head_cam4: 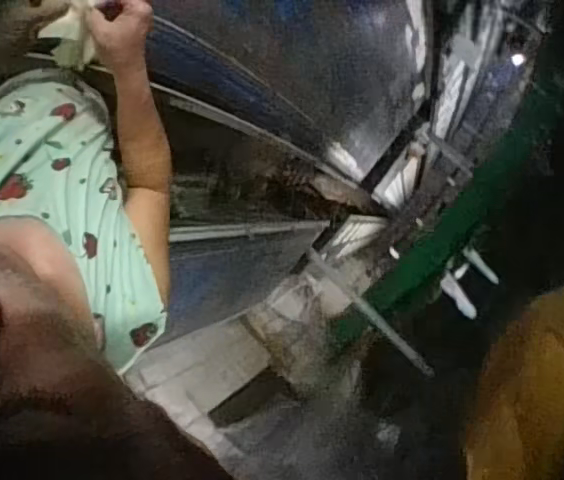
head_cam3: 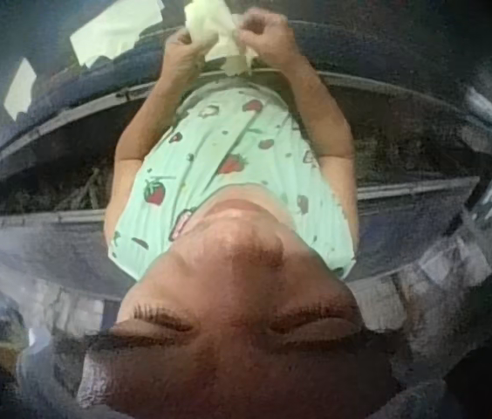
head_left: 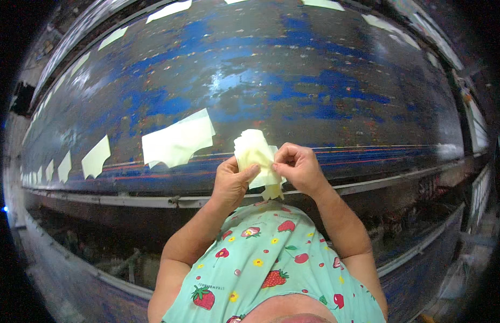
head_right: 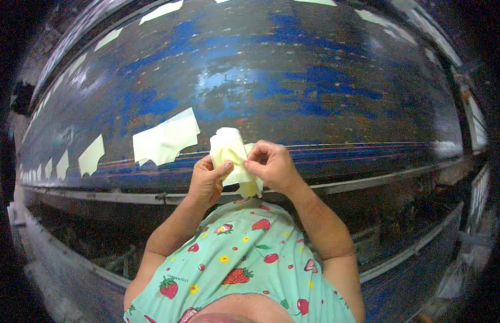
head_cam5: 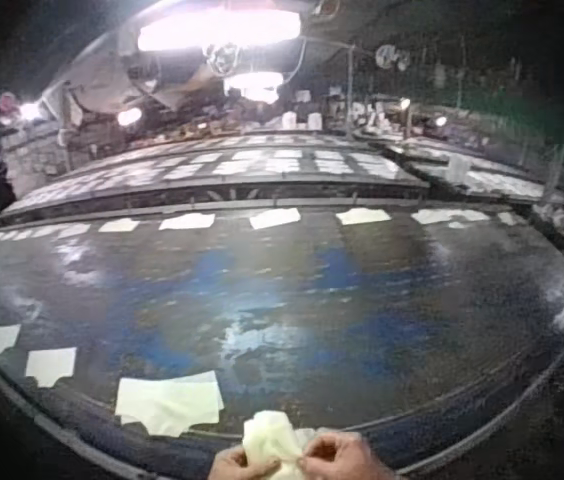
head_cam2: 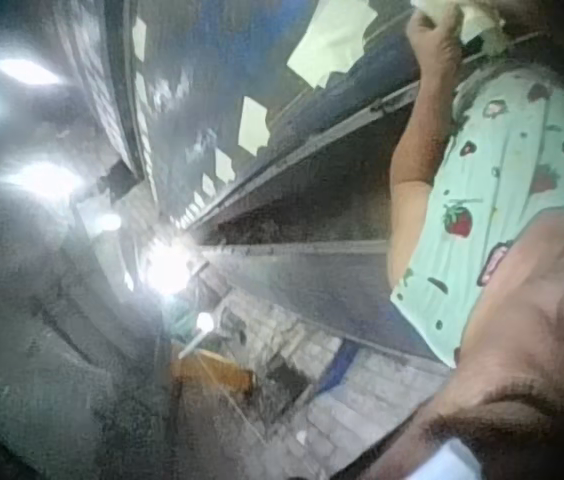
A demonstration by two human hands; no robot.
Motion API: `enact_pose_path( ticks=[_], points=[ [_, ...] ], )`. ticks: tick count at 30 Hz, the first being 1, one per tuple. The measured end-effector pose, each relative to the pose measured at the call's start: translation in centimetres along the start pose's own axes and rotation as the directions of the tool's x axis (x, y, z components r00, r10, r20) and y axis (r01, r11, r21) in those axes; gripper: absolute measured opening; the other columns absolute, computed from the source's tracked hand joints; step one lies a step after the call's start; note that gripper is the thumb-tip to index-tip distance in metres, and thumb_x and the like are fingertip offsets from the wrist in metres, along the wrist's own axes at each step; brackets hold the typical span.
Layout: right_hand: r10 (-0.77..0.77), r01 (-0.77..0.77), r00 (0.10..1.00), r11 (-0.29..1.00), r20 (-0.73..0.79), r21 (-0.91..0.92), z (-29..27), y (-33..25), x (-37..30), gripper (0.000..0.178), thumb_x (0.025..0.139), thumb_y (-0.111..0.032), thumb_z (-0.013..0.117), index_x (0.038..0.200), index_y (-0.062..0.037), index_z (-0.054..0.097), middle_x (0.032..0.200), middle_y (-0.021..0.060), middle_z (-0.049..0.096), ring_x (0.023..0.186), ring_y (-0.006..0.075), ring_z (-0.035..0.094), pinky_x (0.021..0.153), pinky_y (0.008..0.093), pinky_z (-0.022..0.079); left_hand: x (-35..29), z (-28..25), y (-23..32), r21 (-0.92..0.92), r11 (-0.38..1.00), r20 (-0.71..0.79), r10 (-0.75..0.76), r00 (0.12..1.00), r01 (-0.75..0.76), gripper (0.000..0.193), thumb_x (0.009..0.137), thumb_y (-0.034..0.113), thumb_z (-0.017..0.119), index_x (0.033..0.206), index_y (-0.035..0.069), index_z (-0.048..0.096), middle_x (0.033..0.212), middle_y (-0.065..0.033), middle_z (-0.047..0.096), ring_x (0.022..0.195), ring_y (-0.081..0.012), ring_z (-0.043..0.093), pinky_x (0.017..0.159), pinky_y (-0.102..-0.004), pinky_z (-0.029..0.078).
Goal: The person repeatedly folds thin, pale yellow dough sheets by hand on a long blue work surface. They fold each sheet in half, then fold again into smaller rectangles, and place the folded pieces on the table. The process continues with multiple sheets throughout the clip.
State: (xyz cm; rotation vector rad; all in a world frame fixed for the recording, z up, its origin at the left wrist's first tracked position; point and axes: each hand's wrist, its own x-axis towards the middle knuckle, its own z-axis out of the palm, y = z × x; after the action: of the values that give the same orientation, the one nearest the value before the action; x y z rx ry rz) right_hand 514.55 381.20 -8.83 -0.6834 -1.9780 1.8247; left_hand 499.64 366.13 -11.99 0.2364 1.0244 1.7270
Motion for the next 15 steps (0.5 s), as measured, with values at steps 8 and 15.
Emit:
enact_pose_path(
  ticks=[8, 15],
  points=[
    [0.244, -0.206, 0.969, 0.757, 0.024, 0.620, -4.0, 8.3, 1.5, 0.019, 0.095, -0.004, 0.071, 0.112, -0.0034, 0.062, 0.095, 0.0040, 0.071, 0.083, 0.0110, 0.068, 0.075, 0.0266, 0.057, 0.1, 1.5, -4.5, 0.237, 0.970, -0.277, 0.125, 0.953, -0.058, 0.032, 0.092, 0.001, 0.070, 0.124, -0.004, 0.067, 0.115, -0.0102, 0.073, 0.100, -0.0163, 0.071, 0.090, -0.0333, 0.057],
    [0.227, -0.219, 0.973, 0.848, 0.042, 0.483, -3.9, 10.5, 1.7, 0.026, 0.095, 0.004, 0.068, 0.119, -0.0020, 0.059, 0.099, 0.0029, 0.067, 0.089, 0.0103, 0.065, 0.081, 0.0261, 0.055, -0.2, -2.8, -5.0, 0.463, 0.885, -0.429, 0.179, 0.886, 0.045, 0.030, 0.093, 0.001, 0.067, 0.123, -0.003, 0.069, 0.114, -0.0085, 0.073, 0.098, -0.0144, 0.069, 0.088, -0.0308, 0.055]
  ],
)
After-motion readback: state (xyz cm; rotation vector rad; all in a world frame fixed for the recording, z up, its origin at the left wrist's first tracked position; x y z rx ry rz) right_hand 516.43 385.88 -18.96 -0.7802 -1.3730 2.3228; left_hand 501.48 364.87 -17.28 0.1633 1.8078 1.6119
